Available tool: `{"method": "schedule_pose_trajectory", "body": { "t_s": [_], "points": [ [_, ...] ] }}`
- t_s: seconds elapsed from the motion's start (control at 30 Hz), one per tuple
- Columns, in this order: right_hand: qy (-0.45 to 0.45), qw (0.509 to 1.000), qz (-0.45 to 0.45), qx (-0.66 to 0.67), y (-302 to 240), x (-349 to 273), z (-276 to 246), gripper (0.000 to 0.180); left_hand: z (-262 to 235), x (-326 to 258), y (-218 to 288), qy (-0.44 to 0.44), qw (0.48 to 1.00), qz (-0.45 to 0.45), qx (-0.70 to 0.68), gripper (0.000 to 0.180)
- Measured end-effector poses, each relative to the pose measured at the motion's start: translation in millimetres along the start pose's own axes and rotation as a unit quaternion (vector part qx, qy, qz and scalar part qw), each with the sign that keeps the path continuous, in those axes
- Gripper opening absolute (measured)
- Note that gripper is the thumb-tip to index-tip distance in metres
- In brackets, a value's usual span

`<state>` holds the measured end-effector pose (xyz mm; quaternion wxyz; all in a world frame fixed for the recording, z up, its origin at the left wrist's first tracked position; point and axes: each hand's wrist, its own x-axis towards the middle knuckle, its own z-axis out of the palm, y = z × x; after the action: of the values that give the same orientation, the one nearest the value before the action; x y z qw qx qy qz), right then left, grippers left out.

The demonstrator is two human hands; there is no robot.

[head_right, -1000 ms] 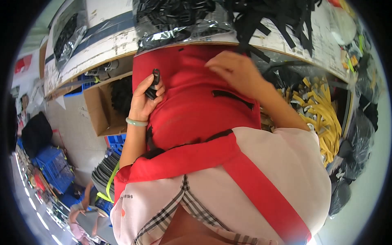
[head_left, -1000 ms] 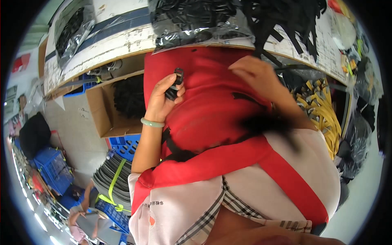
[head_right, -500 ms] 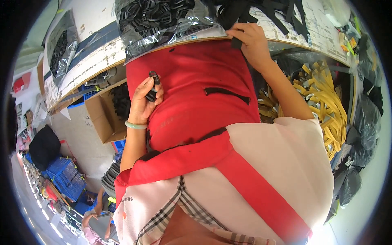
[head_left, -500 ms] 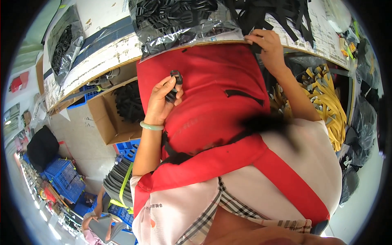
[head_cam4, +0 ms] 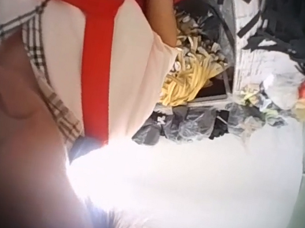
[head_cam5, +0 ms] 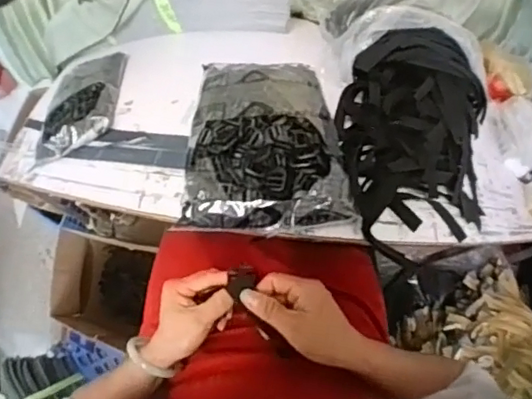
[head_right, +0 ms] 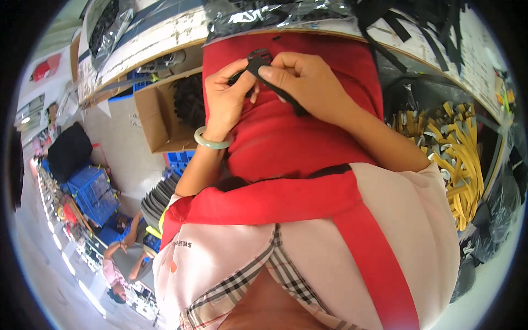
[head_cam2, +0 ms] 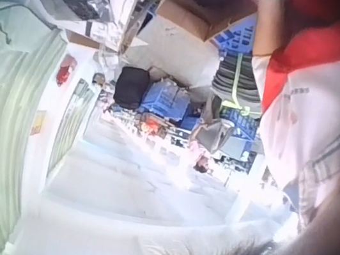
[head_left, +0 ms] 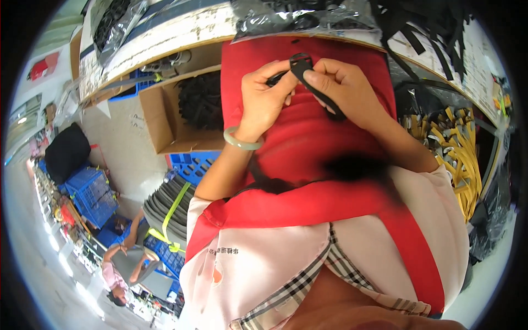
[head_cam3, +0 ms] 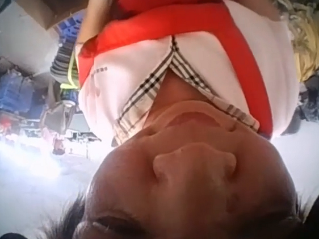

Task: Attaching plastic buckles and clips to black fabric straps at a workbench.

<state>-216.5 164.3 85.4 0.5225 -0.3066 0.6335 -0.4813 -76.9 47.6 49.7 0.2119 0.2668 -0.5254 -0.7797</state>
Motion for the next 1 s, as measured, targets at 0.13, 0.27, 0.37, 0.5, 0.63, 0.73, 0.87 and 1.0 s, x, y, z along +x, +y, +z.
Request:
{"method": "schedule_pose_trajectory", "body": {
  "t_s": [0.13, 0.27, 0.37, 0.5, 0.63, 0.73, 0.87, 1.0],
  "points": [
    [-0.015, 0.98, 0.072, 0.183, 5.3, 10.7, 8.8, 0.029, -7.0, -4.0, -2.3, 0.027, 0.998, 0.027, 0.041, 0.015],
    [0.0, 0.966, 0.087, 0.243, 3.8, 13.6, 12.5, 0.027, -12.8, 2.3, -8.0, 0.041, 0.968, 0.165, 0.184, 0.015],
    [0.001, 0.956, 0.06, 0.286, 0.9, 17.6, 14.0, 0.026, -15.3, 6.9, -8.2, 0.046, 0.924, 0.256, 0.281, 0.016],
    [-0.007, 0.958, 0.039, 0.286, 11.2, 24.4, 17.0, 0.026, -14.2, 3.3, -10.3, 0.035, 0.923, 0.254, 0.286, 0.017],
    [0.018, 0.971, 0.026, 0.235, 23.3, 33.6, 12.0, 0.026, -25.1, 9.2, -13.1, 0.022, 0.885, 0.29, 0.364, 0.018],
    [-0.019, 0.967, 0.044, 0.251, 21.2, 33.7, 10.2, 0.026, -29.4, 6.3, -16.7, -0.018, 0.89, 0.31, 0.334, 0.014],
    [0.016, 0.992, -0.046, 0.116, 35.0, 40.6, 10.7, 0.024, -26.9, 2.3, -3.3, 0.052, 0.983, -0.126, -0.126, 0.018],
    [0.116, 0.934, -0.305, -0.147, 33.4, 39.4, 18.1, 0.021, -24.8, 3.3, 3.1, 0.049, 0.972, -0.146, -0.179, 0.019]
  ]
}}
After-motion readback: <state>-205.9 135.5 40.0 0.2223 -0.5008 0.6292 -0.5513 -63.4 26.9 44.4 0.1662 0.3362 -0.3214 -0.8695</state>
